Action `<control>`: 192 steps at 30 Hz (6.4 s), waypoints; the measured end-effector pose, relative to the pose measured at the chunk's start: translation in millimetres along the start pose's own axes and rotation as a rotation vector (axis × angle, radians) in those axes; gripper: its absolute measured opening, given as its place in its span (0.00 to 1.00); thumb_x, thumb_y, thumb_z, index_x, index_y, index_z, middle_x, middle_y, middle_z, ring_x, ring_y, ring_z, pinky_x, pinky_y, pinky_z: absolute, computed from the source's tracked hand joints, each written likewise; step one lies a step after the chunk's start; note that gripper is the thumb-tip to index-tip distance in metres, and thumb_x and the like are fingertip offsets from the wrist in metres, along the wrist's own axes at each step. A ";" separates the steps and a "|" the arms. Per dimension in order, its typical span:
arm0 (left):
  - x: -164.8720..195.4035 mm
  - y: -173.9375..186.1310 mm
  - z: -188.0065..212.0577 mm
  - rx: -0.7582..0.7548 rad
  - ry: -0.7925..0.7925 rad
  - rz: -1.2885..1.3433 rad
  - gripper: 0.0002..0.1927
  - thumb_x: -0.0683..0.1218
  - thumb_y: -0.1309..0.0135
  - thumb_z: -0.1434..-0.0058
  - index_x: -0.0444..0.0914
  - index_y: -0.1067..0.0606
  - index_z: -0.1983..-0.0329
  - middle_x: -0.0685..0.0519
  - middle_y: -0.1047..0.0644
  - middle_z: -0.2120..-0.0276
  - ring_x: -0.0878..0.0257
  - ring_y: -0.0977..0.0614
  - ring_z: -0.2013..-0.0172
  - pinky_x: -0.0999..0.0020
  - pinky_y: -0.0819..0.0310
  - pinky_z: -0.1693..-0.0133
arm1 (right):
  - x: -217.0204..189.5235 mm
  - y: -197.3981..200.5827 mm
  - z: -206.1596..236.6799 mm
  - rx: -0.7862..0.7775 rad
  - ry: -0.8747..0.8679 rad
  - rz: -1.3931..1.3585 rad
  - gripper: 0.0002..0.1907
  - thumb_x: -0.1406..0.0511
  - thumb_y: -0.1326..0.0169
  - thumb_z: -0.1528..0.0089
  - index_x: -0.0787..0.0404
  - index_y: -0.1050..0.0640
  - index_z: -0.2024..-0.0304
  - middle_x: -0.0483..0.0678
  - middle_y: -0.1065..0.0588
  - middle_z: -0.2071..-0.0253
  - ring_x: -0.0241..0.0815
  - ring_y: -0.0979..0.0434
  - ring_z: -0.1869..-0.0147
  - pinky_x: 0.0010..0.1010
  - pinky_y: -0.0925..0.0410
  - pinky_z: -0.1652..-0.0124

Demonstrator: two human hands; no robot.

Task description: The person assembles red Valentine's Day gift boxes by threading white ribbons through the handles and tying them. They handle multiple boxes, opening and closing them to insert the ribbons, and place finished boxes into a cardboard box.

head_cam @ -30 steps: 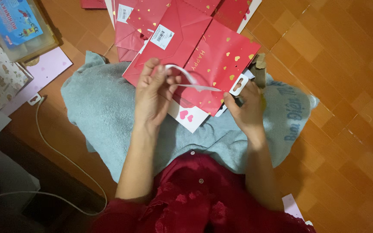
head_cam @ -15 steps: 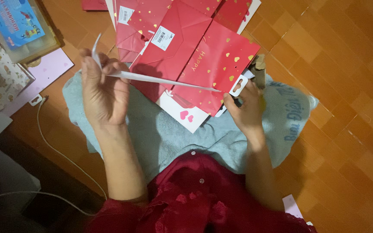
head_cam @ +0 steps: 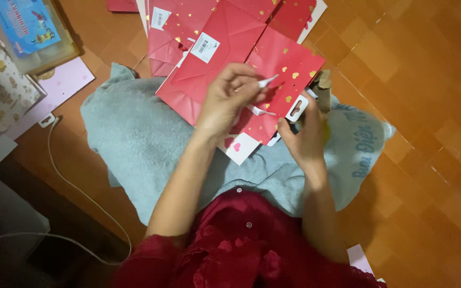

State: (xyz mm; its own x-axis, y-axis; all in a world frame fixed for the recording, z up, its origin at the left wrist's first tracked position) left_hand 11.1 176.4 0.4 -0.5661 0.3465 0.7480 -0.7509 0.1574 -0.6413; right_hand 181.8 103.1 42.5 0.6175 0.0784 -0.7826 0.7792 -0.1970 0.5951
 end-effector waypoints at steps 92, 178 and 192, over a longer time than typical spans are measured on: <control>-27.0 -15.3 -30.1 -0.251 0.266 -0.453 0.15 0.40 0.36 0.39 0.33 0.25 0.51 0.59 0.23 0.76 0.77 0.31 0.81 0.78 0.44 0.81 | 61.2 1.0 -3.8 0.140 -0.216 -0.717 0.12 0.62 0.54 0.23 0.62 0.36 0.44 0.51 0.25 0.56 0.34 0.25 0.65 0.28 0.27 0.64; -51.6 -28.6 8.0 -0.144 0.205 -0.453 0.15 0.40 0.43 0.34 0.33 0.27 0.45 0.56 0.22 0.70 0.74 0.25 0.76 0.76 0.29 0.74 | 152.3 104.4 59.0 0.713 -0.306 -1.176 0.08 0.58 0.52 0.23 0.55 0.29 0.50 0.48 0.25 0.63 0.41 0.25 0.63 0.32 0.31 0.64; -55.7 -26.5 8.1 -0.120 0.136 -0.522 0.14 0.37 0.44 0.35 0.32 0.26 0.46 0.54 0.21 0.67 0.73 0.23 0.72 0.75 0.27 0.69 | 106.7 61.4 30.4 0.191 -0.367 -0.883 0.20 0.59 0.47 0.26 0.63 0.28 0.37 0.43 0.29 0.70 0.32 0.30 0.70 0.29 0.34 0.68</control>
State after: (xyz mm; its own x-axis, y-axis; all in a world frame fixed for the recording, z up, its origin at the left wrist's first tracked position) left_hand 59.8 145.4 -22.8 -0.0745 0.3093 0.9480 -0.8717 0.4416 -0.2125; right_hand 292.2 69.7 -10.0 -0.2770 -0.0290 -0.9604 0.8952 -0.3711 -0.2470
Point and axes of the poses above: each hand's wrist, its own z-axis away from the middle knuckle, its own y-axis out of the back of the hand, x = y × z, the point moved 10 cm from there along -z, towards the middle knuckle
